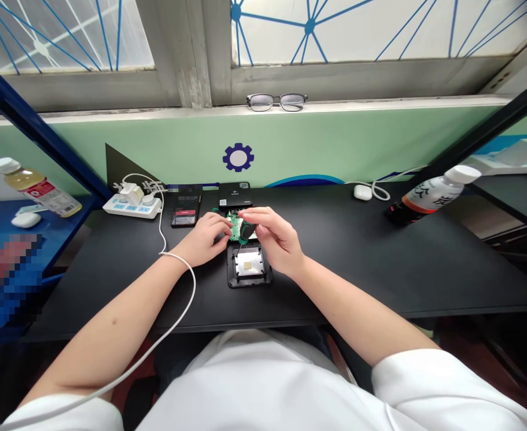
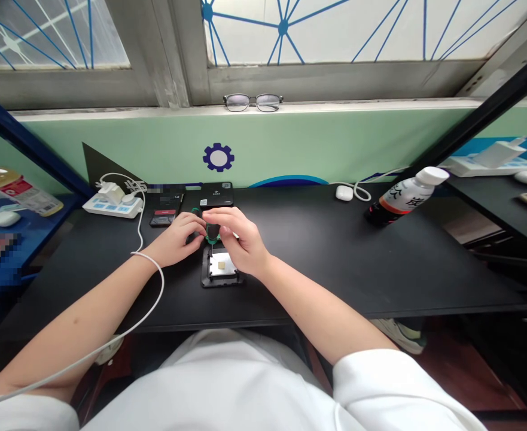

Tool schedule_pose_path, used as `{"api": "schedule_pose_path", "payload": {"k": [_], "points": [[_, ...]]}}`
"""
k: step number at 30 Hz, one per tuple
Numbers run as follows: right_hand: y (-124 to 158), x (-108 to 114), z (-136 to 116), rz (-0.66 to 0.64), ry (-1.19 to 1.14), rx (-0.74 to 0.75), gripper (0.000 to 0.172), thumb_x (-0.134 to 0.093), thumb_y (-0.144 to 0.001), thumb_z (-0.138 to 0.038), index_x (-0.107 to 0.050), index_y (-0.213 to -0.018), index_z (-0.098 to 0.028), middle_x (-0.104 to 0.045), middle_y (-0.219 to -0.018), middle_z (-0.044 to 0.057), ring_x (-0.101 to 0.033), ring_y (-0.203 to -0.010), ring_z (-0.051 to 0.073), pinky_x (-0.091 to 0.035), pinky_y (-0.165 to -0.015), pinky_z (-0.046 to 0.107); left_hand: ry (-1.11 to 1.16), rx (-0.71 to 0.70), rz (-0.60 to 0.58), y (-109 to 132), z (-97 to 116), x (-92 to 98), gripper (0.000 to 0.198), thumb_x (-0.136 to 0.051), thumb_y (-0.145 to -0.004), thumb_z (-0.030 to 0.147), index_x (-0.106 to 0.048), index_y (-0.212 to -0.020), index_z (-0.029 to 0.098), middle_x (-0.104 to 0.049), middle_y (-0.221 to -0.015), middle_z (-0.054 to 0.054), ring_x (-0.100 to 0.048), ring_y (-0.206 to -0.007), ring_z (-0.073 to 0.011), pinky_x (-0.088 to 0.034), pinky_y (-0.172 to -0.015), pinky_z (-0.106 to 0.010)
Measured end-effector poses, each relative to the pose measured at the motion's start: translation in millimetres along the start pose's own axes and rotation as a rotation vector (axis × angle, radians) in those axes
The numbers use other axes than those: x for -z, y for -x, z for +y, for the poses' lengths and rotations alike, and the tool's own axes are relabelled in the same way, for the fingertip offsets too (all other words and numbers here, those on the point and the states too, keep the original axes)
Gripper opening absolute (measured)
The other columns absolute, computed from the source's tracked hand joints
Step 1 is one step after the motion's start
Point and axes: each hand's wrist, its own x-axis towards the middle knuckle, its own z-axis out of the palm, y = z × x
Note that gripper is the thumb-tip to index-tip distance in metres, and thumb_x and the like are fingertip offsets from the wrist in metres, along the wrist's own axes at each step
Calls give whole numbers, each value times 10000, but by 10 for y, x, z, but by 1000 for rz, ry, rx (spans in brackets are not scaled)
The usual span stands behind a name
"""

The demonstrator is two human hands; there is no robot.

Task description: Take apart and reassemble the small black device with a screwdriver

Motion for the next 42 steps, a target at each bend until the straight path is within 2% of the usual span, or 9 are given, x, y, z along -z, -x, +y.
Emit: {"api": "schedule_pose_path", "payload": {"k": [4, 6, 10, 13, 18, 24, 31, 38, 42], "points": [[-15, -5, 42, 24, 80, -10, 295, -628, -1060, -347, -725, -1338, -320, -665, -1121, 83, -681, -1002, 226, -640, -825, 425, 154, 34, 3, -3, 72, 0, 115, -565, -999, 244, -680, -996, 236, -745, -1085, -71, -688, -1068, -240, -588, -969, -406], [-14, -3, 66, 44, 82, -30, 365, -738, -1003, -382, -721, -1364, -325, -613, -1051, 54, -621, -903, 198, -612, -777, 392, 195, 69, -5, -4, 99, 1, 103, -565, -989, 269, -662, -993, 234, -733, -1019, -51, -695, -956, -220, -590, -875, -369], [-3, 19, 82, 35, 14, -36, 399, -634, -1074, -350, -676, -1469, -385, -574, -1009, 31, -596, -901, 185, -607, -822, 393, 205, 144, -58, -8, 126, 6, 95, -579, -972, 305, -631, -939, 233, -676, -855, -13, -641, -746, -191, -547, -711, -333], [9, 5, 76, 53, 22, -35, 373, -553, -1105, -312, -697, -1441, -389, -594, -1056, 48, -637, -959, 195, -635, -831, 404, 205, 171, -106, -14, 131, 4, 114, -571, -980, 316, -621, -920, 233, -654, -806, -4, -610, -687, -186, -517, -657, -324], [34, -93, 75, 77, -186, -93, 281, -708, -1041, -321, -688, -1318, -357, -605, -1492, 92, -757, -1119, 205, -690, -945, 433, 216, 149, -125, -9, 97, -41, 133, -520, -1015, 282, -634, -970, 231, -701, -889, -24, -657, -765, -202, -542, -720, -329], [38, -102, 80, 58, -279, -106, 276, -770, -1006, -274, -682, -1262, -327, -769, -1232, 50, -791, -1072, 184, -695, -930, 381, 111, 59, -101, 16, 30, -107, 151, -472, -1062, 253, -611, -1010, 231, -716, -1001, -56, -689, -885, -233, -554, -808, -357], [42, -74, 79, -36, -155, -72, 345, -694, -1043, -278, -651, -1384, -307, -762, -1250, 85, -779, -1077, 197, -697, -938, 392, 228, 69, -91, 10, -23, -95, 140, -485, -1062, 250, -623, -1057, 227, -712, -1064, -65, -681, -938, -230, -554, -841, -356], [-1, -19, 93, 275, -117, -6, 403, -721, -1030, -255, -594, -1400, -352, -733, -1355, 79, -783, -1168, 208, -688, -991, 415, 268, 149, -130, -11, -3, -80, 147, -504, -1022, 229, -649, -1003, 222, -711, -995, -45, -672, -922, -219, -556, -865, -354], [-17, 0, 82, 318, -98, 10, 403, -731, -1026, -266, -582, -1390, -358, -729, -1361, 73, -790, -1155, 204, -690, -975, 396, 300, 144, -140, -16, 24, -77, 152, -499, -1020, 230, -646, -978, 219, -706, -981, -43, -665, -918, -211, -555, -874, -348]]}}
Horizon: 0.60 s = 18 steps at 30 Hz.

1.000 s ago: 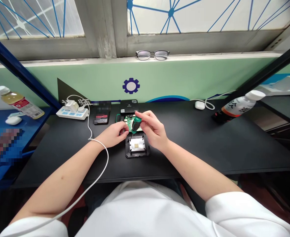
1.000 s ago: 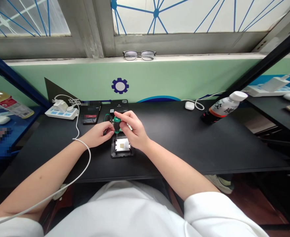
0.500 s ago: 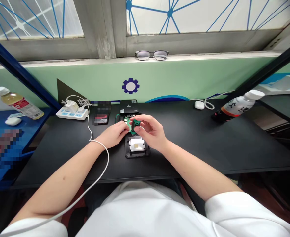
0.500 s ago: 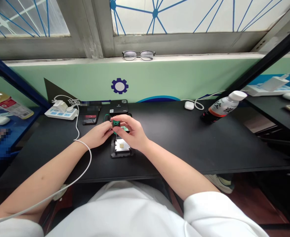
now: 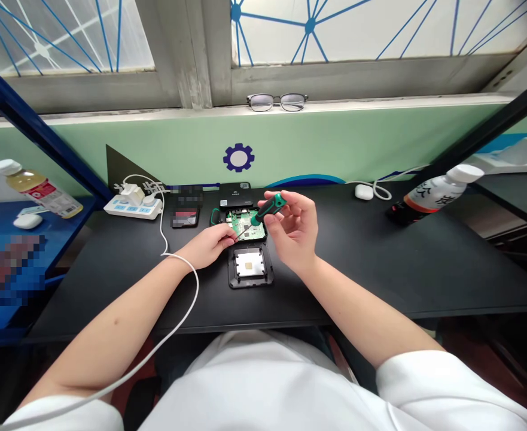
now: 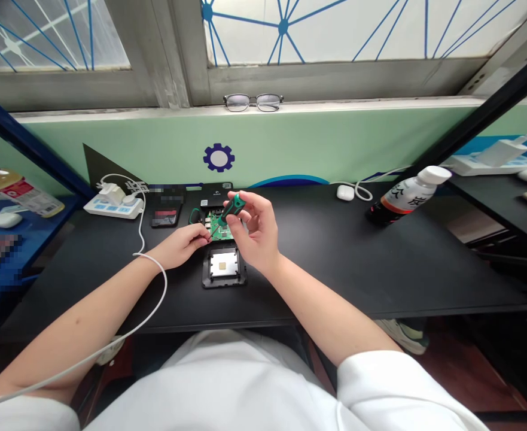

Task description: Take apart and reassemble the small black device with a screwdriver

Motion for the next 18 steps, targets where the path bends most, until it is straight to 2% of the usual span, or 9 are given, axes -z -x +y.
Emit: {"api": "schedule_pose_path", "payload": {"k": [8, 12, 16, 18], "points": [[39, -20, 18, -29, -38, -44, 405, -727, -1036, -299, -567, -1403, -364, -719, -1381, 80, -788, -1177, 214, -680, -984, 410, 44, -10, -4, -4, 53, 10, 162, -492, -1025, 233, -628, -940, 216, -703, -962, -43, -664, -906, -207, -559, -879, -346], [21, 8, 2, -87, -17, -54, 377, -684, -1058, -343, -543, -1408, -342, -715, -1420, 105, -791, -1179, 230, -699, -975, 439, 89, -3, -26, 6, 71, 2, 170, -485, -1031, 236, -621, -931, 216, -701, -954, -38, -669, -902, -201, -559, -880, -335], [16, 32, -15, -173, -32, -23, 399, -655, -1070, -293, -538, -1447, -348, -708, -1455, 107, -792, -1180, 229, -703, -986, 455, 109, -24, -113, 23, 79, -6, 155, -511, -1032, 217, -641, -948, 216, -699, -970, -35, -673, -894, -197, -561, -863, -332], [29, 32, -28, -222, -38, 5, 444, -648, -1066, -231, -542, -1481, -350, -706, -1457, 109, -792, -1181, 223, -703, -983, 437, 102, -73, -165, 36, 82, -4, 150, -551, -1041, 233, -667, -947, 217, -694, -1045, -53, -679, -963, -209, -571, -900, -343]]}}
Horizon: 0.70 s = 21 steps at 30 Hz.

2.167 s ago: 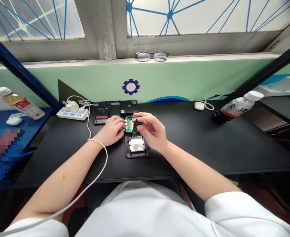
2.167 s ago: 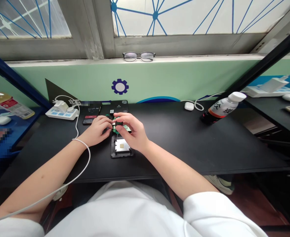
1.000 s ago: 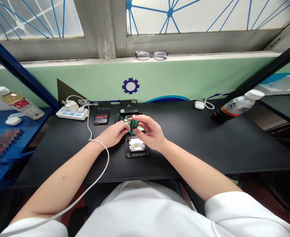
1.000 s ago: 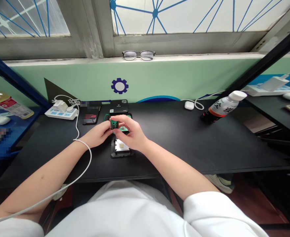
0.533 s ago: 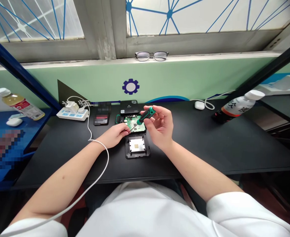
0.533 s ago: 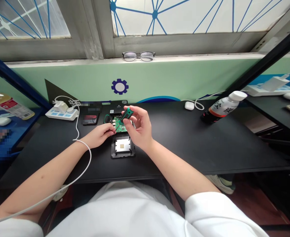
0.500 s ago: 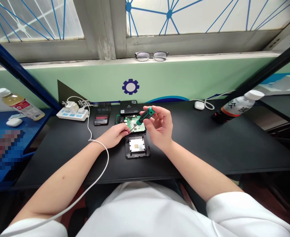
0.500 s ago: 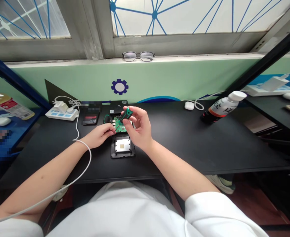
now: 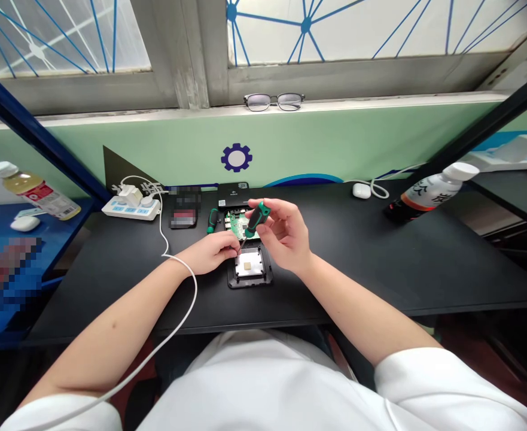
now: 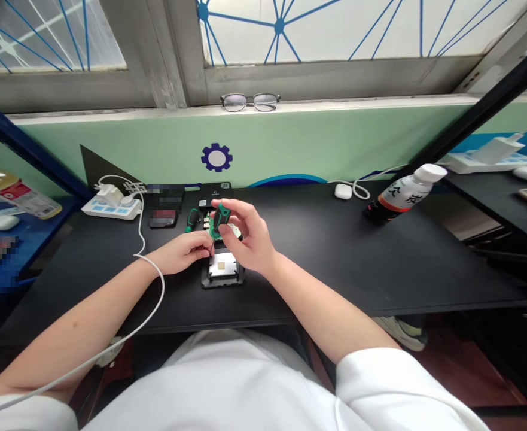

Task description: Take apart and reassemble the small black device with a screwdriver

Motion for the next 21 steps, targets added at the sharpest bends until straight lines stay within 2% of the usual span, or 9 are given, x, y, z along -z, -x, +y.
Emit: {"api": "schedule_pose_path", "payload": {"k": [3, 8, 12, 16, 21], "points": [[31, -16, -29, -87, 25, 31, 492, -622, -1063, -171, -534, -1520, -331, -703, -1452, 129, -782, -1216, 234, -709, -956, 416, -38, -59, -67, 26, 9, 3, 137, -613, -1044, 245, -722, -964, 224, -661, -1167, -82, -662, -1133, -246, -573, -997, -370], [80, -29, -50, -169, 104, 55, 485, -624, -1065, -212, -525, -1533, -295, -720, -1436, 162, -761, -1273, 276, -713, -929, 423, -83, -75, -179, 64, 47, 11, 102, -696, -1001, 179, -772, -1011, 246, -652, -1241, -79, -609, -1297, -276, -543, -1103, -398], [90, -42, -29, -167, 97, 70, 504, -687, -1031, -231, -555, -1514, -290, -737, -1416, 166, -761, -1282, 298, -705, -977, 457, -88, -75, -181, 61, 64, 0, 85, -749, -968, 191, -799, -988, 256, -663, -1282, -82, -611, -1305, -290, -554, -1097, -411], [69, -82, -27, -176, 157, 167, 535, -634, -1030, -177, -540, -1543, -296, -762, -1362, 152, -767, -1263, 279, -708, -975, 458, -55, -117, -147, 37, 52, -28, 80, -770, -933, 193, -821, -954, 250, -682, -1299, -103, -620, -1298, -323, -559, -1096, -459], [26, -112, -77, -191, 208, 240, 568, -641, -1018, -169, -521, -1558, -295, -781, -1300, 137, -785, -1197, 265, -712, -941, 435, -17, -120, -148, 32, 58, -31, 90, -775, -915, 195, -822, -974, 244, -696, -1229, -105, -653, -1190, -303, -581, -1028, -444]]}}
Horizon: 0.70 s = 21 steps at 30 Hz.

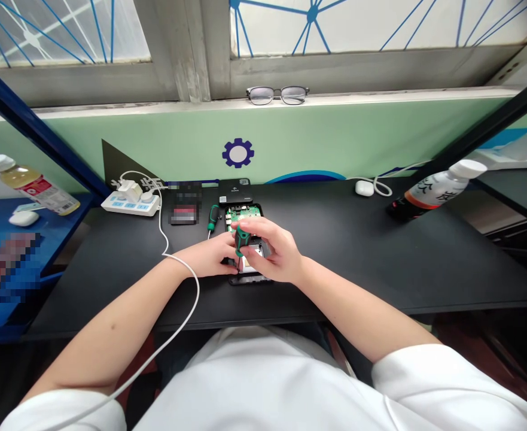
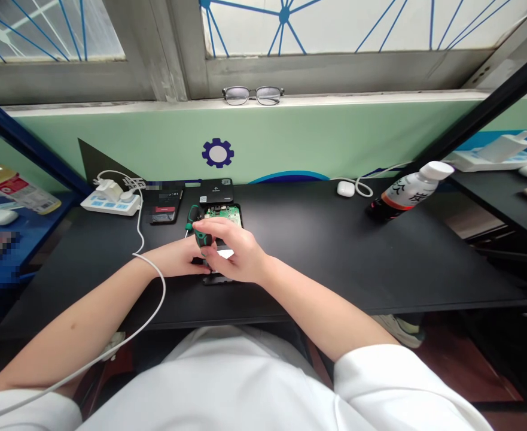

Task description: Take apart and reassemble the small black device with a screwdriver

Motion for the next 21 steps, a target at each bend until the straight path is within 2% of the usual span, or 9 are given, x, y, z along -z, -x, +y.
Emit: {"api": "schedule_pose_path", "payload": {"k": [3, 9, 13, 15, 17, 21], "points": [[-25, 7, -20, -17, 6, 27, 601, -670, -1003, -168, -516, -1570, -296, -773, -1276, 136, -776, -1169, 267, -707, -922, 430, -4, 28, 2, 2, 21, -8, 90, -756, -925, 187, -812, -973, 239, -679, -1206, -93, -649, -1164, -284, -580, -1006, -416], [-55, 24, -39, -15, 34, 55, 590, -733, -1002, -258, -556, -1555, -363, -684, -1102, 71, -704, -902, 212, -675, -741, 365, -15, 57, 27, -7, 65, -7, 132, -756, -909, 177, -772, -1033, 218, -704, -1156, -81, -680, -1128, -278, -585, -1004, -411], [-74, 72, -85, 1, -19, 19, 473, -566, -1083, -235, -607, -1540, -350, -613, -1014, 60, -649, -860, 200, -638, -718, 355, -19, 29, 10, 15, 88, 56, 159, -692, -942, 192, -764, -1080, 225, -733, -1188, -89, -688, -1136, -275, -583, -1007, -413], [-78, 93, -106, 5, -36, -31, 451, -514, -1100, -216, -638, -1512, -349, -617, -991, 56, -646, -852, 195, -630, -724, 352, -34, 22, 63, 24, 76, 81, 154, -633, -970, 196, -757, -1058, 224, -732, -1163, -84, -693, -1093, -256, -581, -984, -397], [-74, 100, -113, 23, -45, -65, 421, -536, -1094, -215, -664, -1476, -336, -640, -986, 54, -651, -844, 191, -629, -726, 351, -85, 34, 167, 24, 35, 91, 167, -585, -998, 208, -747, -1035, 221, -717, -1132, -82, -688, -1050, -241, -579, -952, -381], [-46, 65, -95, 94, -33, -128, 272, -653, -1049, -269, -714, -1313, -297, -650, -1016, 61, -677, -876, 196, -647, -739, 366, -368, 132, 397, 8, -132, 88, 200, -545, -1009, 212, -733, -1078, 211, -687, -1107, -111, -638, -1070, -280, -548, -994, -446]]}}
